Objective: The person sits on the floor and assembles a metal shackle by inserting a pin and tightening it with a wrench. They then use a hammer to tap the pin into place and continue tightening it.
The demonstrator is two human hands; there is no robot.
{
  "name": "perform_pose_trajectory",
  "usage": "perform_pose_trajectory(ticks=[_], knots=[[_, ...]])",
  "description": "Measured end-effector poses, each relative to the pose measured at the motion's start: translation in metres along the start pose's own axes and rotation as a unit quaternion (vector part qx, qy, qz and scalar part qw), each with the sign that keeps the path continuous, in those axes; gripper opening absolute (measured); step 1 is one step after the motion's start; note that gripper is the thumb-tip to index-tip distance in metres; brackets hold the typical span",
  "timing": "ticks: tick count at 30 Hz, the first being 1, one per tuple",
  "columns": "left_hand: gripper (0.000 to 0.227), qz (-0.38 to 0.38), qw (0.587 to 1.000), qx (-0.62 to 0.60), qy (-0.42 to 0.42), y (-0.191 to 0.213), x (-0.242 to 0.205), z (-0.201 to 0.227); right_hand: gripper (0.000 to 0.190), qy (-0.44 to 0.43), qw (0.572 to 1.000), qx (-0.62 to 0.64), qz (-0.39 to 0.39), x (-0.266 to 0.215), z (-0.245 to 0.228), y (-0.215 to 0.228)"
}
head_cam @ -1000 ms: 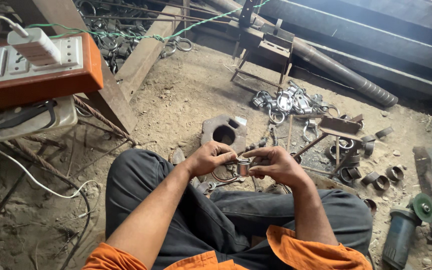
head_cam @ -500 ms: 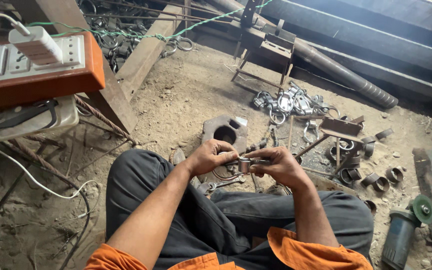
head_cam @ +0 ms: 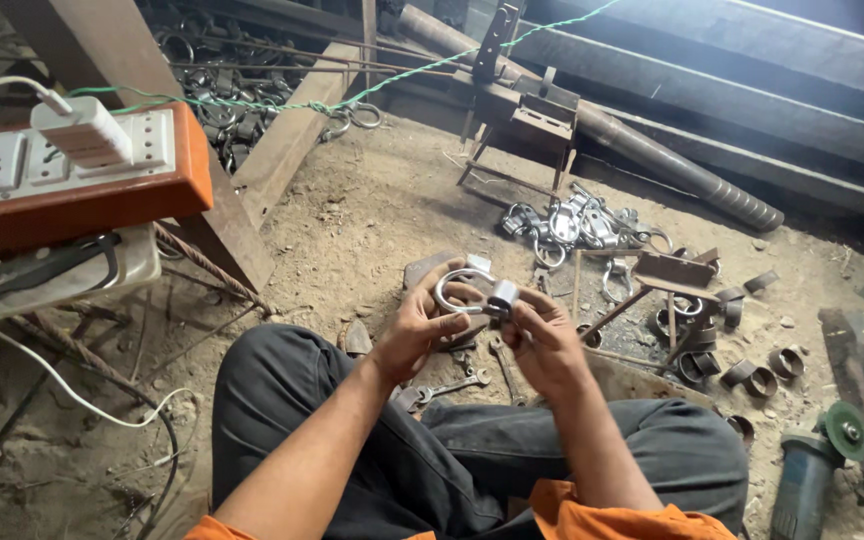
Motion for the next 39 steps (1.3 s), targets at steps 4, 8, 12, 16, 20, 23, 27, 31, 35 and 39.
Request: perform_pose_trajectory(ticks=[4, 8, 12, 16, 20, 23, 27, 31, 35, 39], knots=[[0.111, 0.041, 0.999, 0.017, -0.006, 0.015, 0.006, -0.015, 0.025, -0.017, 0.991, 0.115, 0.066, -0.005, 0.037, 0.001], [0.115, 0.064, 0.996, -0.053, -0.029, 0.022, 0.008, -0.022, 0.024, -0.025, 0.987, 0.142, 0.075, -0.012, 0.054, -0.008], [0.11, 0.061, 0.992, -0.102, -0.036, 0.017, 0.008, -0.019, 0.025, -0.049, 0.983, 0.159, 0.081, -0.017, 0.066, -0.02], [0.093, 0.093, 0.995, -0.031, -0.023, 0.024, 0.008, -0.024, 0.023, -0.099, 0.983, 0.088, 0.129, -0.026, 0.09, -0.01], [0.092, 0.139, 0.979, 0.144, 0.025, 0.03, 0.012, -0.039, 0.017, -0.098, 0.986, 0.069, 0.111, -0.027, 0.098, 0.0], [0.09, 0.129, 0.991, 0.006, -0.031, 0.031, 0.019, -0.041, 0.017, -0.151, 0.974, 0.014, 0.168, -0.027, 0.095, 0.013], [0.083, 0.183, 0.979, -0.071, -0.051, 0.054, 0.021, -0.06, 0.022, -0.178, 0.973, -0.019, 0.143, -0.026, 0.083, -0.003], [0.083, 0.253, 0.959, -0.128, -0.019, 0.075, 0.025, -0.067, 0.02, -0.17, 0.972, -0.106, 0.121, -0.019, 0.077, 0.005], [0.09, 0.304, 0.95, -0.033, -0.068, 0.091, 0.023, -0.03, 0.026, -0.11, 0.922, -0.354, 0.114, 0.005, 0.047, 0.043], [0.092, 0.363, 0.921, 0.125, -0.071, 0.119, 0.021, -0.014, 0.023, -0.122, 0.765, -0.632, 0.018, 0.012, 0.04, 0.066]])
Point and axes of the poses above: each hand's wrist, its own x-axis towards the middle knuckle, its own y-axis out of the back of the hand, z = x × y, the point moved 10 cm from there along x, towards the middle knuckle, and after that the axes turned 10 degrees about y, right-handed, at the moved point
